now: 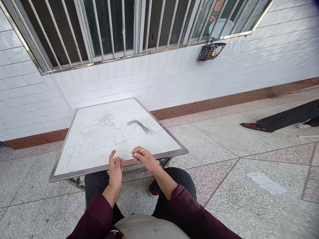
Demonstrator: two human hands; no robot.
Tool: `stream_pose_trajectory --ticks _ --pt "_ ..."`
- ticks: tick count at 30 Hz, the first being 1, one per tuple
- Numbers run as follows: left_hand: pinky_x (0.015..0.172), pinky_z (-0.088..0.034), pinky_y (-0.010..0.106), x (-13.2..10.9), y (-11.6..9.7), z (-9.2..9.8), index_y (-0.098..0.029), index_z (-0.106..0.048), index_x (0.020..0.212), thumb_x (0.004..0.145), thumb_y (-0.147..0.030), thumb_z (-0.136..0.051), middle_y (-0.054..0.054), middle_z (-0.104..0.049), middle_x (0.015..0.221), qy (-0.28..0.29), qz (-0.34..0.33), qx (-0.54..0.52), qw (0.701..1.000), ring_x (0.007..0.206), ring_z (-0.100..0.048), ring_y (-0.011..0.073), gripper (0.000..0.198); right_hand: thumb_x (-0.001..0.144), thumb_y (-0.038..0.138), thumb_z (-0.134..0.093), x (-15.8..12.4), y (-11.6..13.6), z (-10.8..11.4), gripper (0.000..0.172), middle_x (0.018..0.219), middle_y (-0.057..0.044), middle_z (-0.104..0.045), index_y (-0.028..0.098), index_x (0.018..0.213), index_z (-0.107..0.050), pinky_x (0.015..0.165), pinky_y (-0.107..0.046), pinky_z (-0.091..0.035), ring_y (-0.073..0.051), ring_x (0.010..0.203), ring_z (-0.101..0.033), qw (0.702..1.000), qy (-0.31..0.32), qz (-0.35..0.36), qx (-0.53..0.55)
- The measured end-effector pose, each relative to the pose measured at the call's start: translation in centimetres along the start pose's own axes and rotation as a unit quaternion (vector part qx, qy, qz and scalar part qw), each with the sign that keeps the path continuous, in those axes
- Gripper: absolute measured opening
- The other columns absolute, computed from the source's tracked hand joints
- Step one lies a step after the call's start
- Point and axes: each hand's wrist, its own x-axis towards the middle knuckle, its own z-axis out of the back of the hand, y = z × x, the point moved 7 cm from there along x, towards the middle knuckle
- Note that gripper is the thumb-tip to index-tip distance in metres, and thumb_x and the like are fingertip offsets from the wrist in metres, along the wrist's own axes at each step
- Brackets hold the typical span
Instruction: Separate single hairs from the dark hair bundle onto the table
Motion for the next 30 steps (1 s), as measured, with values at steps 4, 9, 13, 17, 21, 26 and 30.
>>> stream_pose_trajectory --ticks 4,9,13,17,21,26,30 --pt "0.045 -0.031 0.021 -0.2 -0.8 0.7 -0.021 -0.033 0.14 0.091 -0.052 -0.05 0.001 -0.06 0.079 0.003 -0.008 -0.022 1.0 0.048 -0.034 0.0079 0.06 0.094 0.048 -0.038 1.5 -0.9 4.8 0.034 0.087 -0.007 -0.064 0.021 0.106 -0.056 0.057 -0.029 -0.048 -0.017 0.069 -0.058 0.98 -0.16 0.036 -0.112" --pt "0.044 -0.03 0.021 -1.5 -1.9 0.2 -0.025 -0.027 0.146 0.091 -0.051 -0.054 0.001 -0.061 0.078 0.053 -0.002 -0.079 0.995 0.049 -0.034 0.008 0.066 0.087 0.035 -0.055 4.7 -2.2 8.2 0.015 0.094 -0.009 -0.065 0.022 0.088 -0.063 0.085 -0.037 -0.045 -0.024 0.095 -0.056 0.964 -0.153 0.037 -0.213" --pt "0.043 -0.031 0.021 -2.8 -2.6 -0.3 -0.026 -0.025 0.148 0.091 -0.05 -0.054 0.001 -0.061 0.078 0.07 0.006 -0.091 0.993 0.049 -0.036 0.0079 0.069 0.084 0.03 -0.061 6.7 -2.5 9.2 0.014 0.078 -0.008 -0.065 0.022 0.073 -0.063 0.088 -0.04 -0.044 -0.026 0.093 -0.057 0.959 -0.115 0.025 -0.257" --pt "0.043 -0.035 0.02 -3.8 -3.6 -0.9 -0.027 -0.022 0.149 0.093 -0.051 -0.049 0.002 -0.063 0.081 0.068 -0.027 -0.044 0.996 0.049 -0.039 0.0077 0.067 0.089 0.039 -0.055 6.1 -0.5 7.2 0.022 0.092 -0.01 -0.068 0.021 0.085 -0.066 0.083 -0.038 -0.047 -0.025 0.094 -0.059 0.963 -0.102 0.029 -0.249" --pt "0.049 -0.042 0.02 -4.6 -3.4 -1.7 -0.026 -0.021 0.149 0.095 -0.048 -0.045 0.003 -0.065 0.087 0.074 -0.053 0.024 0.996 0.05 -0.043 0.0075 0.063 0.096 0.053 -0.034 2.4 2.3 1.7 0.042 0.085 -0.004 -0.068 0.022 0.102 -0.062 0.054 -0.027 -0.046 -0.016 0.066 -0.06 0.99 -0.046 0.003 -0.132" --pt "0.055 -0.046 0.023 -5.3 -1.9 -1.6 -0.022 -0.032 0.144 0.097 -0.047 -0.042 0.003 -0.065 0.088 0.08 -0.084 0.101 0.988 0.052 -0.047 0.008 0.055 0.091 0.061 -0.042 -2.1 4.3 -1.3 0.043 0.076 -0.001 -0.062 0.021 0.094 -0.058 0.04 -0.021 -0.033 -0.01 0.051 -0.047 0.992 -0.038 -0.068 0.1" --pt "0.052 -0.044 0.022 -5.6 -1.0 -1.2 -0.022 -0.03 0.144 0.097 -0.047 -0.042 0.003 -0.065 0.087 0.087 -0.06 0.068 0.992 0.05 -0.045 0.0077 0.055 0.092 0.053 -0.047 -3.8 4.7 -1.7 0.037 0.091 -0.005 -0.062 0.021 0.106 -0.058 0.051 -0.023 -0.045 -0.012 0.066 -0.055 0.986 -0.006 -0.061 0.157"
